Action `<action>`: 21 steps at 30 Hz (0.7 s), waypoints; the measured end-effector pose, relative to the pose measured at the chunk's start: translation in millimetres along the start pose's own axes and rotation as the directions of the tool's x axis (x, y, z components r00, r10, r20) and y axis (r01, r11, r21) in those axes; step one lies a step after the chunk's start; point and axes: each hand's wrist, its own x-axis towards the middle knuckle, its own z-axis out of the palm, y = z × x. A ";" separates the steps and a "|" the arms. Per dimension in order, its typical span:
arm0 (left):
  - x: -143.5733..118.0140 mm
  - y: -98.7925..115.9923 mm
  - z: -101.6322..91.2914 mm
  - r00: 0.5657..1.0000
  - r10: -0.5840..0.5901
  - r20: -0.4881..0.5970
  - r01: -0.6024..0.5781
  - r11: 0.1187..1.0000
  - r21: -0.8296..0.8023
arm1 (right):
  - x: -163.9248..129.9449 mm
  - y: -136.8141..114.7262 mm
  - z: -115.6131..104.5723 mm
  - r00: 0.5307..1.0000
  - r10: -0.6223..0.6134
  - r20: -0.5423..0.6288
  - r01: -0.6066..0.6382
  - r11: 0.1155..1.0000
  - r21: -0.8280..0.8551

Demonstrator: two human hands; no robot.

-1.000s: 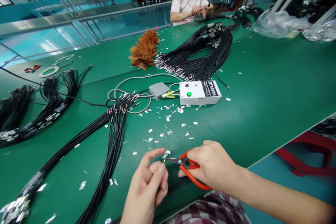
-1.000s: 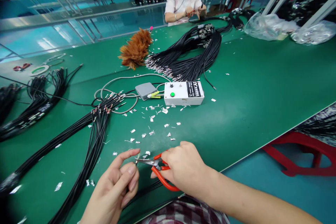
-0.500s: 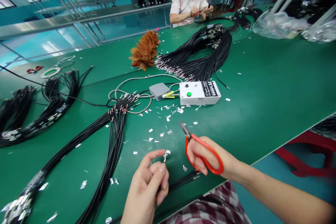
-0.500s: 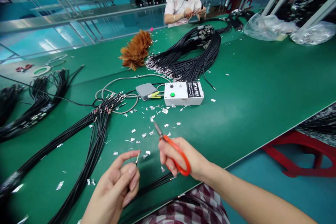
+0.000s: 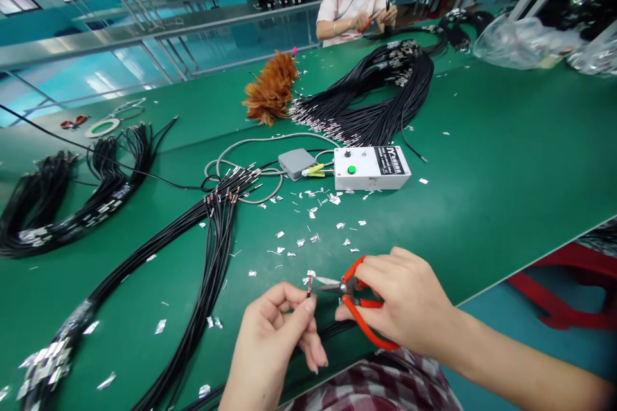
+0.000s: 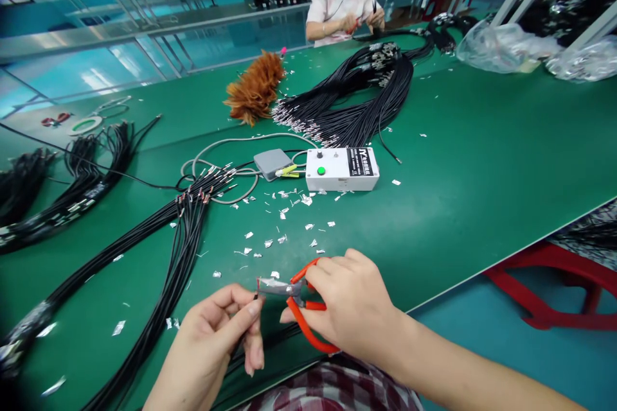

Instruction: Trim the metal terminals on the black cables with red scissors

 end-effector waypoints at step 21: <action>8.5 7.2 -18.9 0.999 0.041 0.015 -0.043 0.996 0.075 | 7.0 6.7 2.2 0.950 0.185 0.253 -0.234 0.955 0.183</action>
